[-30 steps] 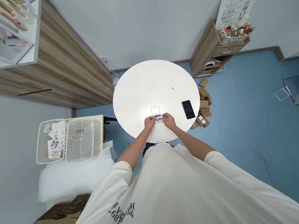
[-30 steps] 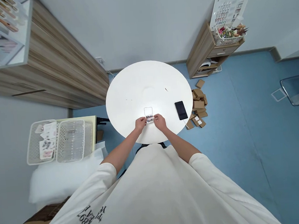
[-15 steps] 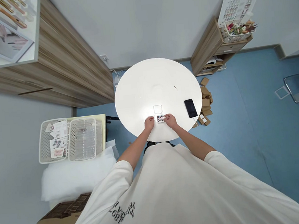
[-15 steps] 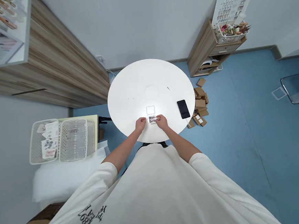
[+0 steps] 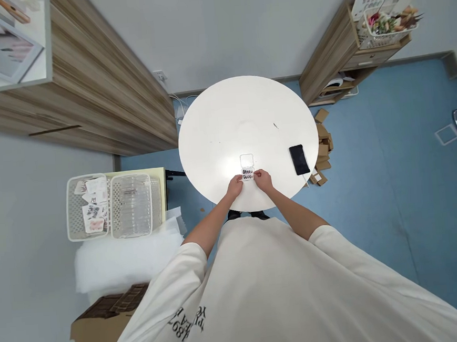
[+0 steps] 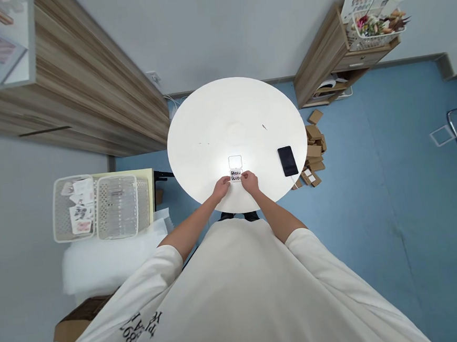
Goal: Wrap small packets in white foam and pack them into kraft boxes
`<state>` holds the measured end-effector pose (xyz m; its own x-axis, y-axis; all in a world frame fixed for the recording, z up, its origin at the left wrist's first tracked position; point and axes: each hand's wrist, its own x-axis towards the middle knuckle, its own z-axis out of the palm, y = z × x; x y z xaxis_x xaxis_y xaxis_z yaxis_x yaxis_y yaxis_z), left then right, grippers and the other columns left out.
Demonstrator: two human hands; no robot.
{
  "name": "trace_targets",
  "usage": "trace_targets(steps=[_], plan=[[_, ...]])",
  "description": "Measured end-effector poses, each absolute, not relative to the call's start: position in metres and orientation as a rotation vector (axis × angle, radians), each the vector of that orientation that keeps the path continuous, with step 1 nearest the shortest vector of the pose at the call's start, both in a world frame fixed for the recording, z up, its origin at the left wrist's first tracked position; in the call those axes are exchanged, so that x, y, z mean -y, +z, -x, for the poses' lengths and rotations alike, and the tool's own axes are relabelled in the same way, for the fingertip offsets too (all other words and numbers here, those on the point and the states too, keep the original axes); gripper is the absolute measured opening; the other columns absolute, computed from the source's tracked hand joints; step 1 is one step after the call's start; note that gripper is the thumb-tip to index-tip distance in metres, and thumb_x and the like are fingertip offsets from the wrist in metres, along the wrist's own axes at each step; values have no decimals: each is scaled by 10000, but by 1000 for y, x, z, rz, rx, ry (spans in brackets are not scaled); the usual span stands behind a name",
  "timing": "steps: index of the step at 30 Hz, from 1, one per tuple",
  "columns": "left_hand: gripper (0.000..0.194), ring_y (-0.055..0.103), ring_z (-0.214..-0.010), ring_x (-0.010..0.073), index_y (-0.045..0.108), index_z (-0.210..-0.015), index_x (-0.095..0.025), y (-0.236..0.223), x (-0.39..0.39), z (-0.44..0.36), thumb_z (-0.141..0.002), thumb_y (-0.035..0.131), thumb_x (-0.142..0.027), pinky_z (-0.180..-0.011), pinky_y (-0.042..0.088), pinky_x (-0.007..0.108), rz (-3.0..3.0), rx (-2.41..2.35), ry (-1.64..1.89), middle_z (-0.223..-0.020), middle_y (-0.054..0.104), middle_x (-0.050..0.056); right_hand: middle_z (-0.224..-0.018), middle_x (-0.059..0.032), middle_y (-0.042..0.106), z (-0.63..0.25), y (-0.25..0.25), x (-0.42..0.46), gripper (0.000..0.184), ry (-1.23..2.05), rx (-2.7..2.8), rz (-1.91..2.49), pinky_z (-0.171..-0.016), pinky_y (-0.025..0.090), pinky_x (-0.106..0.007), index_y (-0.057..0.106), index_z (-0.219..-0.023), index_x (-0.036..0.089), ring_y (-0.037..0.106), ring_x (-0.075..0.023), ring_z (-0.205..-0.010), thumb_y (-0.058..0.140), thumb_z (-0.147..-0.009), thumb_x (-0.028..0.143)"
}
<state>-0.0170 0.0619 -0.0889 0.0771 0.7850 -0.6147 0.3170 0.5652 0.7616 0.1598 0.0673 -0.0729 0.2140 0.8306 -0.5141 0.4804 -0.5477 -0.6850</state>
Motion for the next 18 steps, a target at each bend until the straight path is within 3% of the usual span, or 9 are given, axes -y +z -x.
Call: trace_targets(steps=[11, 18], plan=[[458, 586, -1286, 229, 639, -1255, -161, -99, -105, 22, -808, 576, -87, -1085, 436, 361, -915, -1593, 467, -1369, 639, 136, -1198, -61, 719, -178, -70, -96, 353, 1385, 1071, 2148, -1029, 493, -371, 726, -1098, 208, 652, -216, -1116, 525, -809, 231], [500, 533, -1345, 237, 603, -1286, -153, -91, -137, 11, -798, 566, -50, -1099, 409, 355, -853, -1581, 525, -1447, 575, 153, -1401, -95, 619, -175, -70, -123, 535, 1488, 936, 1980, -1118, 439, -406, 637, -1307, 190, 564, -235, -1301, 531, -783, 212]])
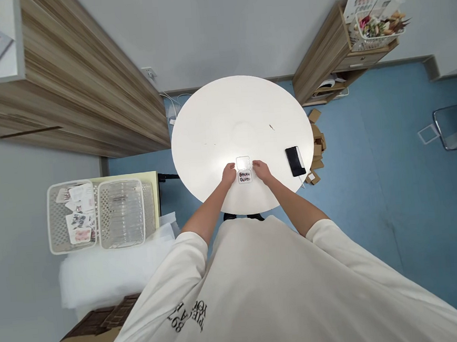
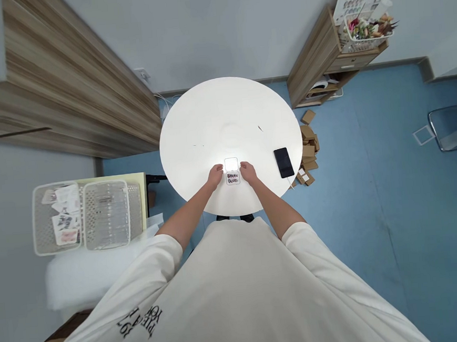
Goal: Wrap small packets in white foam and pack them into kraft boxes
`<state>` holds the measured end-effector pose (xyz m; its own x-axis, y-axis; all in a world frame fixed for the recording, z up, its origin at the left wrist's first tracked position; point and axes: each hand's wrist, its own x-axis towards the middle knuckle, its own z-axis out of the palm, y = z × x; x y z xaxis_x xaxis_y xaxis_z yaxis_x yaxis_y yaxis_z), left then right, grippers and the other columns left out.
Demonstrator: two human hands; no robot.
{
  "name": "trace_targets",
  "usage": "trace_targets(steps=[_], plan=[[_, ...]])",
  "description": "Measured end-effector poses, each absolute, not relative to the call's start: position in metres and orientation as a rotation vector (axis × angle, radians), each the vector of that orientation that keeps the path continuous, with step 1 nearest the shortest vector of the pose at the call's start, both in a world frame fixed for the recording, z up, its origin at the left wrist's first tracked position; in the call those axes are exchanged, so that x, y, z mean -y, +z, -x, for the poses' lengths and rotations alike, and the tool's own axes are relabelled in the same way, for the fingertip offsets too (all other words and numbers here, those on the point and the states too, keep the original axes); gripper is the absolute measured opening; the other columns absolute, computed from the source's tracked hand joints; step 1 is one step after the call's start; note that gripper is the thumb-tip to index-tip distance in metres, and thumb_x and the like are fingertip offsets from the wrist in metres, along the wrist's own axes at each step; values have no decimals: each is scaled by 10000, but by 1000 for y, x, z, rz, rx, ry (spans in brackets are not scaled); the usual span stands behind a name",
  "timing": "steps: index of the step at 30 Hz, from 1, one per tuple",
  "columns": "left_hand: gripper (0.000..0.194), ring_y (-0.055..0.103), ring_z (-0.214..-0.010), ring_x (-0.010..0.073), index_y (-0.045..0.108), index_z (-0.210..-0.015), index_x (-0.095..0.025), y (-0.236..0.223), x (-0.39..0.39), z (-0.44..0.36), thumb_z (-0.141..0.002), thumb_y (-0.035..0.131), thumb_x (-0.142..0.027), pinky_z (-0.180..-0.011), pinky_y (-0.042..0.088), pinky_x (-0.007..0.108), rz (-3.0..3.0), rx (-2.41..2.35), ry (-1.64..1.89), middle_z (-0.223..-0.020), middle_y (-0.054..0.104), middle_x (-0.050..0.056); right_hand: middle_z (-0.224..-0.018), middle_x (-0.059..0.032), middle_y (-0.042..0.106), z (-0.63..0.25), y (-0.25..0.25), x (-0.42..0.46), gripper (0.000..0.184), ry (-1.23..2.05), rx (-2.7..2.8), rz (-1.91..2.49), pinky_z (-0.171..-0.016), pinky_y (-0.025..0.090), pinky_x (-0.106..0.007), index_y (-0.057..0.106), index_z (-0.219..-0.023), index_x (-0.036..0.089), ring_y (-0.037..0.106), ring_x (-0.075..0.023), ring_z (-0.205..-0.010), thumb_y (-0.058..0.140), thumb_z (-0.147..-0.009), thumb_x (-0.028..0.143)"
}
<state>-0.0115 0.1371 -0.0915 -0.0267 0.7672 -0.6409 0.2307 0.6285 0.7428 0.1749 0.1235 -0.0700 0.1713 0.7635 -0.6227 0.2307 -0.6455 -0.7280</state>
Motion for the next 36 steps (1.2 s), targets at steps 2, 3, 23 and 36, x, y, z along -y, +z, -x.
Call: trace_targets(steps=[2, 3, 23, 36], plan=[[508, 537, -1337, 234, 585, -1306, -165, -91, -141, 8, -811, 560, -57, -1077, 428, 353, -823, -1549, 558, -1467, 557, 150, -1456, -104, 575, -172, -69, -126, 590, 1543, 895, 1915, -1131, 428, -419, 589, -1369, 193, 526, -241, -1348, 540, -781, 205], [511, 549, -1321, 233, 575, -1318, -171, -90, -142, 6, -818, 561, -65, -1057, 444, 353, -803, -1530, 568, -1469, 554, 149, -1477, -107, 556, -171, -69, -127, 614, 1569, 878, 1888, -1135, 426, -429, 564, -1396, 196, 512, -245, -1363, 548, -782, 208], [502, 646, -1149, 209, 666, -1213, -180, -69, -134, 11, -735, 580, -52, -1032, 485, 353, -992, -1474, 552, -1226, 697, 88, -1418, -73, 599, -170, -35, -114, 536, 1524, 1005, 1881, -1040, 484, -358, 568, -1389, 231, 593, -215, -1222, 406, -993, 553], [498, 492, -1389, 274, 607, -1331, -166, -68, -78, 24, -841, 538, -101, -1173, 375, 417, -1294, -1479, 349, -1482, 541, 133, -1543, -70, 491, -173, -47, -61, 542, 1465, 1556, 1962, -1166, 377, -396, 503, -1485, 231, 468, -239, -1401, 481, -963, 378]])
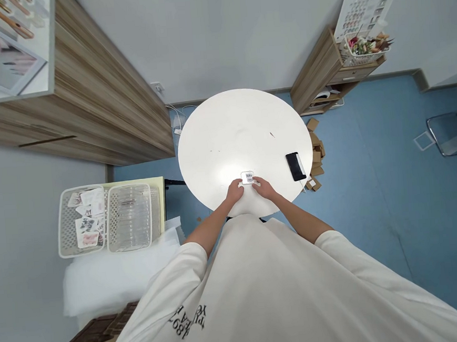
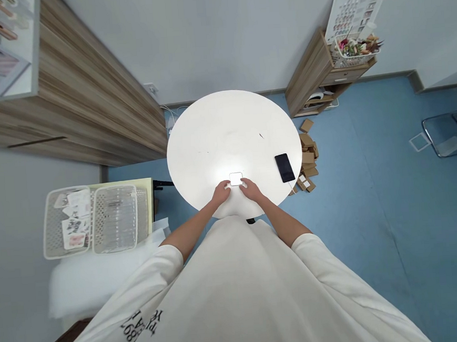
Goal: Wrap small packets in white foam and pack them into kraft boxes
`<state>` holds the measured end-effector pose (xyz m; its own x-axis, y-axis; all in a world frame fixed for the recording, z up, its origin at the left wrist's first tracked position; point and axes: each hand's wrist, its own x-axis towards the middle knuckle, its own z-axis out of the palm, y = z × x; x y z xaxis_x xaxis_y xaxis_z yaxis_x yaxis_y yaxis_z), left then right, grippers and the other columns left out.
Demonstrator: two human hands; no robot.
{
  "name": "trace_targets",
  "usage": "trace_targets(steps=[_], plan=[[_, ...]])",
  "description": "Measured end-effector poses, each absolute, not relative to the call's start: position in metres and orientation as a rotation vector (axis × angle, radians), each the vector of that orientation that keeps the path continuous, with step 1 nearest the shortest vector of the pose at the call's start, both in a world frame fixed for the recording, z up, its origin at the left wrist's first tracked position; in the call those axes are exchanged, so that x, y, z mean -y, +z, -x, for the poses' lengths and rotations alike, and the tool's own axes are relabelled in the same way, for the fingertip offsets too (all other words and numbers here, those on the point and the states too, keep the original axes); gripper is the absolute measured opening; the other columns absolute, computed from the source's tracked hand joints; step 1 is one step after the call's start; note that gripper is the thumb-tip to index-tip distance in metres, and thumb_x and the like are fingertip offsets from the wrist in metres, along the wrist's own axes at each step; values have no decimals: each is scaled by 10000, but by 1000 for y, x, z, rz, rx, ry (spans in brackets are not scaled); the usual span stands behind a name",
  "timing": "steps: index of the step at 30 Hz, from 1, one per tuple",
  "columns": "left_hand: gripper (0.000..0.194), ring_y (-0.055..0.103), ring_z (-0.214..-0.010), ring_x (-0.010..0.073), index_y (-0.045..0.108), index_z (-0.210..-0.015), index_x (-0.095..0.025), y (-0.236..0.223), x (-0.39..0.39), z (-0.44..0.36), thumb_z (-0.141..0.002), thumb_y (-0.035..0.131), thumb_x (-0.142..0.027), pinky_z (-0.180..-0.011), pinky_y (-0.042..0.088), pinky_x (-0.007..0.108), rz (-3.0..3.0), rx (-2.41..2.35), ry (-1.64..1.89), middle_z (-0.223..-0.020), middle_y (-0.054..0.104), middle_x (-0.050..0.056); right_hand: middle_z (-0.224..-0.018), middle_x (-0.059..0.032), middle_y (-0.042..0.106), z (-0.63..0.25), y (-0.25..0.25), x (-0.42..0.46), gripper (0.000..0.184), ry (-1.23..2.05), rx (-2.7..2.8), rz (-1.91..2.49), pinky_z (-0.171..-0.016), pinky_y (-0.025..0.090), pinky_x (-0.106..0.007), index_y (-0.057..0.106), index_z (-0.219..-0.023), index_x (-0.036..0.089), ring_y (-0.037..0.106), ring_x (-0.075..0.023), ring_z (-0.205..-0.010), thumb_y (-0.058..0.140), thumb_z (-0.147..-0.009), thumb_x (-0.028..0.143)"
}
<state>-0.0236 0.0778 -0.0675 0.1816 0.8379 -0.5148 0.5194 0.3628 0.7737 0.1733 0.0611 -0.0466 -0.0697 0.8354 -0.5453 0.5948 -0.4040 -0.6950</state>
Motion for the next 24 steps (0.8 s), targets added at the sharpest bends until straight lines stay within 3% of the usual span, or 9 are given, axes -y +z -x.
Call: trace_targets(steps=[5, 13, 20, 24], plan=[[616, 332, -1499, 280, 513, -1456, -193, -65, -59, 30, -849, 494, -92, -1240, 264, 451, -1643, -1344, 211, -1606, 390, 107, -1633, -104, 340, -170, -50, -49, 609, 1291, 2005, 1961, -1183, 341, -425, 372, -1574, 210, 354, -273, -1474, 444, -976, 304], [749, 262, -1521, 351, 324, -1580, -184, -62, -59, 23, -860, 528, -173, -1203, 254, 504, -1740, -1351, 45, -1667, 250, 157, -1658, -123, 271, -167, -51, -51, 678, 1155, 2305, 2020, -1112, 379, -456, 213, -1636, 227, 389, -335, -1418, 400, -989, 303], [840, 125, -1558, 377, 271, -1595, -164, -65, -52, 7, -814, 578, -182, -1230, 100, 543, -1814, -1381, -100, -1683, 171, 195, -1677, -126, 231, -170, -55, -49, 684, 1130, 2418, 2049, -1168, 275, -485, 258, -1625, 226, 288, -350, -1481, 453, -975, 304], [868, 122, -1560, 372, 243, -1605, -169, -64, -58, -4, -805, 578, -191, -1231, 93, 547, -1860, -1316, -136, -1688, 159, 189, -1685, -136, 205, -183, -54, -50, 674, 1088, 2373, 2073, -1198, 208, -489, 299, -1613, 211, 247, -347, -1506, 470, -971, 322]])
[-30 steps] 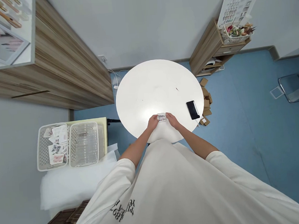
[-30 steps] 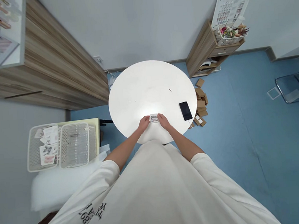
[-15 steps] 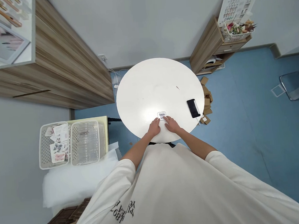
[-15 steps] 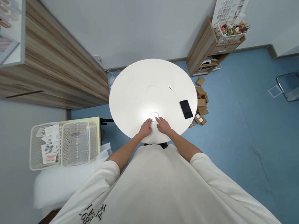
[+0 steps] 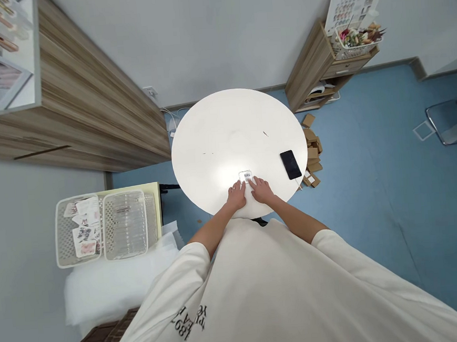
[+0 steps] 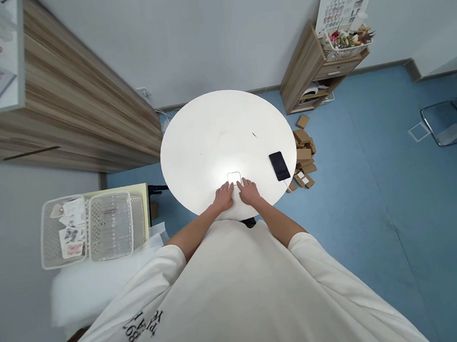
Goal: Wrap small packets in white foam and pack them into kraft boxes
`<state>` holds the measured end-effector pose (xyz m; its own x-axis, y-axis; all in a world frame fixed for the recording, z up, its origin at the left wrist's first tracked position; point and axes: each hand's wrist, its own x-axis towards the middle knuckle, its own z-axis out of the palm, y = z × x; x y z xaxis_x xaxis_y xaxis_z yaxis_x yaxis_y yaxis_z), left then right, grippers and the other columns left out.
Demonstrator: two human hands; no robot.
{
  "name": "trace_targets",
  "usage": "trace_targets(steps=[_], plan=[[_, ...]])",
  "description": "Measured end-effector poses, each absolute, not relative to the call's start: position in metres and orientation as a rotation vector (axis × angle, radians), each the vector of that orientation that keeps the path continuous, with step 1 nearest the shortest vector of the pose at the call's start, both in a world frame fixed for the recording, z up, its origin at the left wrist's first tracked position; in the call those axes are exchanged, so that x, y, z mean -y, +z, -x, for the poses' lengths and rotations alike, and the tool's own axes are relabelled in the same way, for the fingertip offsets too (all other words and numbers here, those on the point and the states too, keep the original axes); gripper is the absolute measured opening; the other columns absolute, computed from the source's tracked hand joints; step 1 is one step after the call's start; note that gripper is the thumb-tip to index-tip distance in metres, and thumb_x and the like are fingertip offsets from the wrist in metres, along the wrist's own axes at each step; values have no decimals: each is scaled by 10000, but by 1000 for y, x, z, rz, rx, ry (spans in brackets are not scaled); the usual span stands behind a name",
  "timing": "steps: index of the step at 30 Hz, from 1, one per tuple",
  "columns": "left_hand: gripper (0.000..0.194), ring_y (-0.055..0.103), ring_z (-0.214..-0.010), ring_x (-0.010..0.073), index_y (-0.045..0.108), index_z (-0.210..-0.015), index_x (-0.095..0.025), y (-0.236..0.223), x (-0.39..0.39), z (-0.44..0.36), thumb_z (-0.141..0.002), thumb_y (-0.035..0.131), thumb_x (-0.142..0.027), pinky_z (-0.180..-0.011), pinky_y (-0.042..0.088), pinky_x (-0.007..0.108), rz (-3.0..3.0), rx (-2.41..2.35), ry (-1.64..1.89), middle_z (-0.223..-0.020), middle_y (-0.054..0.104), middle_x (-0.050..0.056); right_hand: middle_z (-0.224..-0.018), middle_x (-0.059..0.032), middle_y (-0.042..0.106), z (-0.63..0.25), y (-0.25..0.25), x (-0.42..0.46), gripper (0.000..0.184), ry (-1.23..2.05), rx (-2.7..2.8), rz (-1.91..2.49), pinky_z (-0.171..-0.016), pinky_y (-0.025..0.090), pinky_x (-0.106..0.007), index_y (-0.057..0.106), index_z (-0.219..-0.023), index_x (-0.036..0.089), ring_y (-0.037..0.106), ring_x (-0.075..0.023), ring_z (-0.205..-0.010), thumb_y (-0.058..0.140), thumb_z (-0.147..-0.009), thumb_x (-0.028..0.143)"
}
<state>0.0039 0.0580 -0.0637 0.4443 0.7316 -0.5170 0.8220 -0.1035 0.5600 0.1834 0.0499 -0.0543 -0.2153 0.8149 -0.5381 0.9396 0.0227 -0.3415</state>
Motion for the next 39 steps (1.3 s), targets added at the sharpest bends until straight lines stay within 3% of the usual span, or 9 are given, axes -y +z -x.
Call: trace_targets(steps=[13, 21, 27, 33, 39], plan=[[880, 123, -1559, 386, 252, -1598, -181, -68, -92, -92, -795, 606, -236, -1232, 65, 591, -1808, -1226, -183, -1694, 144, 174, -1713, -66, 114, -277, -49, -75, 641, -901, -1958, -2010, -1178, 40, -688, 352, -1586, 357, -10, -394, -1560, 495, -961, 365], [909, 101, -1561, 394, 256, -1603, -168, -70, -108, -118, -779, 634, -229, -1237, 26, 595, -1794, -1234, -151, -1695, 117, 187, -1719, -49, 45, -309, -48, -99, 611, -934, -1969, -1981, -1136, 1, -761, 386, -1564, 390, -66, -434, -1547, 531, -974, 457], [924, 109, -1562, 376, 137, -1631, -201, -69, -115, -133, -837, 603, -280, -1232, 92, 588, -1939, -1229, -310, -1702, 103, 167, -1720, -49, 39, -325, -53, -108, 631, -938, -1964, -1903, -1152, 51, -748, 318, -1592, 392, -7, -433, -1553, 483, -990, 480], [882, 112, -1564, 342, 48, -1634, -177, -62, -121, -140, -890, 514, -255, -1229, 138, 551, -2041, -1243, -475, -1708, 53, 170, -1719, -61, 58, -329, -54, -110, 628, -778, -2055, -1821, -1188, 21, -682, 308, -1602, 348, -19, -384, -1564, 438, -997, 458], [874, 274, -1510, 333, 5, -1635, -194, -52, -118, -126, -902, 478, -247, -1187, 259, 500, -2018, -1285, -388, -1672, 223, 165, -1708, -101, 118, -319, -50, -104, 614, -714, -2167, -1909, -1210, 36, -603, 378, -1572, 263, 67, -367, -1556, 450, -978, 398]])
